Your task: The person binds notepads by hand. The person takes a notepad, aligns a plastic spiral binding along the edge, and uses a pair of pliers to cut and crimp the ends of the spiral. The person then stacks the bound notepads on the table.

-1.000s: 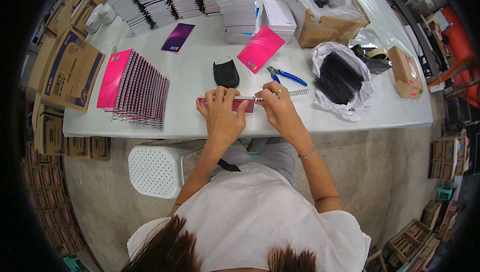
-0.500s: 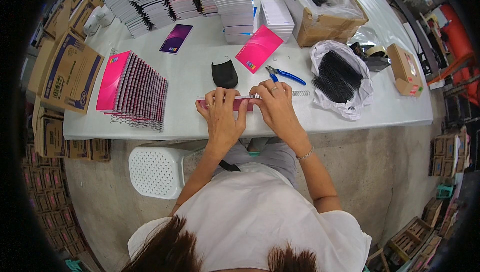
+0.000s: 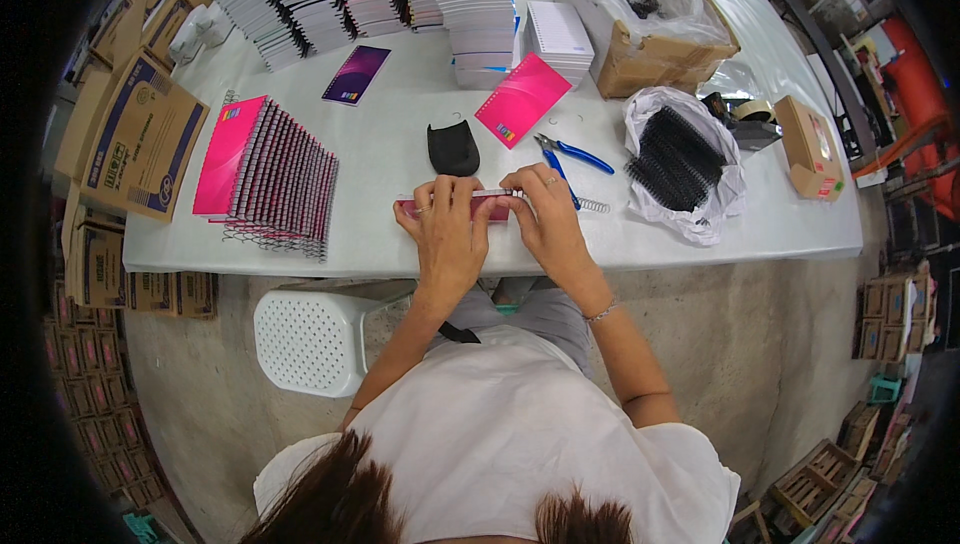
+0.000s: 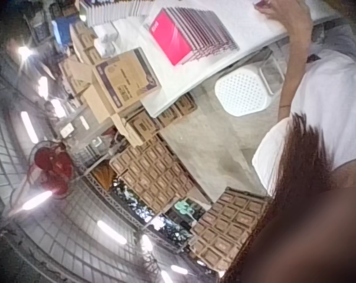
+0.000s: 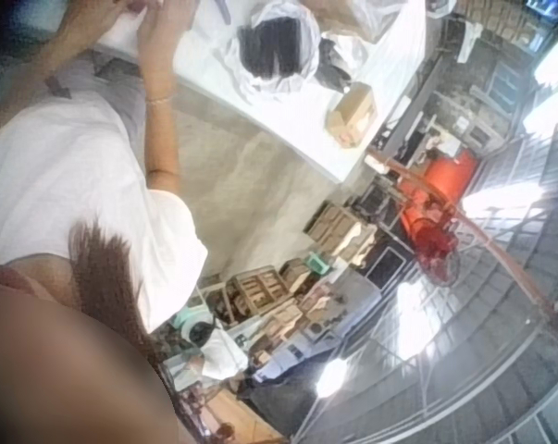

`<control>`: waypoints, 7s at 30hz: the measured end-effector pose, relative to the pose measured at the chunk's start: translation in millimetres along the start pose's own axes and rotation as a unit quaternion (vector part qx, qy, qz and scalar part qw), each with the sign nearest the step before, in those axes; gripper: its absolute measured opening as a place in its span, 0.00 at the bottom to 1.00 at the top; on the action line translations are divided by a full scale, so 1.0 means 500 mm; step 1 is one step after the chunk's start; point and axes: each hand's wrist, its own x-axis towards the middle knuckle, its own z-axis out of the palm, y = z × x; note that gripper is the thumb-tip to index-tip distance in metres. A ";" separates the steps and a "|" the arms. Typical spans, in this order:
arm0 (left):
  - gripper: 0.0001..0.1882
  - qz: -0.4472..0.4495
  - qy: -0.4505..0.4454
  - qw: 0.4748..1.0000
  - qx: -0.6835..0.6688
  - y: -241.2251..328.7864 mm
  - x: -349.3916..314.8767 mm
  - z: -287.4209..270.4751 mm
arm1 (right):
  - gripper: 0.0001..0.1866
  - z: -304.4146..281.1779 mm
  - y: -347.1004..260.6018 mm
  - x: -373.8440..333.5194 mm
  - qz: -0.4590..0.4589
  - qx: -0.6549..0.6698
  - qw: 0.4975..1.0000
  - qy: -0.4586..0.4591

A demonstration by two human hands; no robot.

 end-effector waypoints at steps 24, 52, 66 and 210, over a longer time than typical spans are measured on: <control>0.26 -0.122 0.074 0.949 -0.282 -0.056 -0.013 0.012 | 0.09 -0.016 -0.013 0.020 -0.056 -0.117 0.991 -0.033; 0.36 -0.038 -0.107 0.956 -0.270 -0.210 0.003 -0.118 | 0.23 0.043 0.035 0.176 -0.095 -0.060 0.961 -0.253; 0.72 -0.052 0.000 0.939 -0.339 -0.224 -0.028 -0.057 | 0.23 0.096 0.091 0.135 -0.037 -0.073 0.969 -0.231; 0.14 -0.137 0.037 0.866 -0.479 -0.141 -0.018 -0.023 | 0.31 -0.056 0.151 -0.034 0.113 -0.186 0.971 0.101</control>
